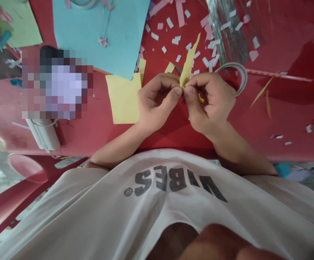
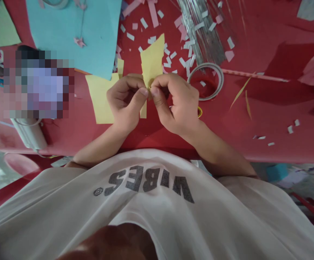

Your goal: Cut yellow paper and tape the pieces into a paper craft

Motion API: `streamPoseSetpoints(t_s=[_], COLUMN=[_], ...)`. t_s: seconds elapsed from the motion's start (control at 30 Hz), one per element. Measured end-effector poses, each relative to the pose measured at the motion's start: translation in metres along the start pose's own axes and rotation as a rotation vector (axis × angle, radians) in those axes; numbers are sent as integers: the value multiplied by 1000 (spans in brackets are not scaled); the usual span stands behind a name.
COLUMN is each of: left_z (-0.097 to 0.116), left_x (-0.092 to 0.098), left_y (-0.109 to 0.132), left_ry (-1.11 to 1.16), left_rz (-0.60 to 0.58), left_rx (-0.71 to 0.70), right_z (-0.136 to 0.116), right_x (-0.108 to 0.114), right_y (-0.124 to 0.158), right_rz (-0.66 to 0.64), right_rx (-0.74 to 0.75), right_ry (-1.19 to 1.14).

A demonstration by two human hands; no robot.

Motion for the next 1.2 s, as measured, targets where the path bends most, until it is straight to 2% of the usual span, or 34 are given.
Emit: streamPoseSetpoints(t_s=[0.1, 0.3, 0.4, 0.47, 0.63, 0.83, 0.93, 1.0, 1.03, 1.1, 1.2], left_z=[1, 14, 19, 15, -11, 14, 14, 9, 6, 1, -2], left_x=[-1, -6, -9, -9, -4, -1, 1, 3, 3, 4, 4], left_y=[1, 0, 0, 1, 3, 4, 1, -1, -2, -2, -1], left_ry=[7, -70, -92, -94, -173, -164, -136, -102, -85, -55, -42], left_rz=[-31, -58, -57, -59, -41, 96, 131, 114, 100, 79, 61], left_rx=[-57, -68, -113, -113, 134, 1, 51, 116, 148, 195, 214], right_z=[-4, 4, 2, 0, 1, 5, 9, 14, 17, 26, 39], right_x=[2, -1, 1, 2, 1, -4, 1, 5, 4, -3, -12], right_y=[-1, 3, 2, 0, -2, 1, -2, -6, -8, -14, -20], right_rz=[59, -20, -15, 10, 22, -19, 137, 278, 301, 256, 139], right_rx=[38, -48, -23, -2, -6, -31, -67, -68, -69, -92, -148], right_ry=[3, 52, 15, -16, 2, 15, -13, -105, -175, -271, -202])
Point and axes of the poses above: each hand's wrist, its own y-axis away from the middle knuckle, its own x-axis out of the back of the hand, z = x × y, the point moved 7 cm from there along -y, towards the middle knuckle, and after that the axes turned 11 degrees about y, right-handed, at the moved point
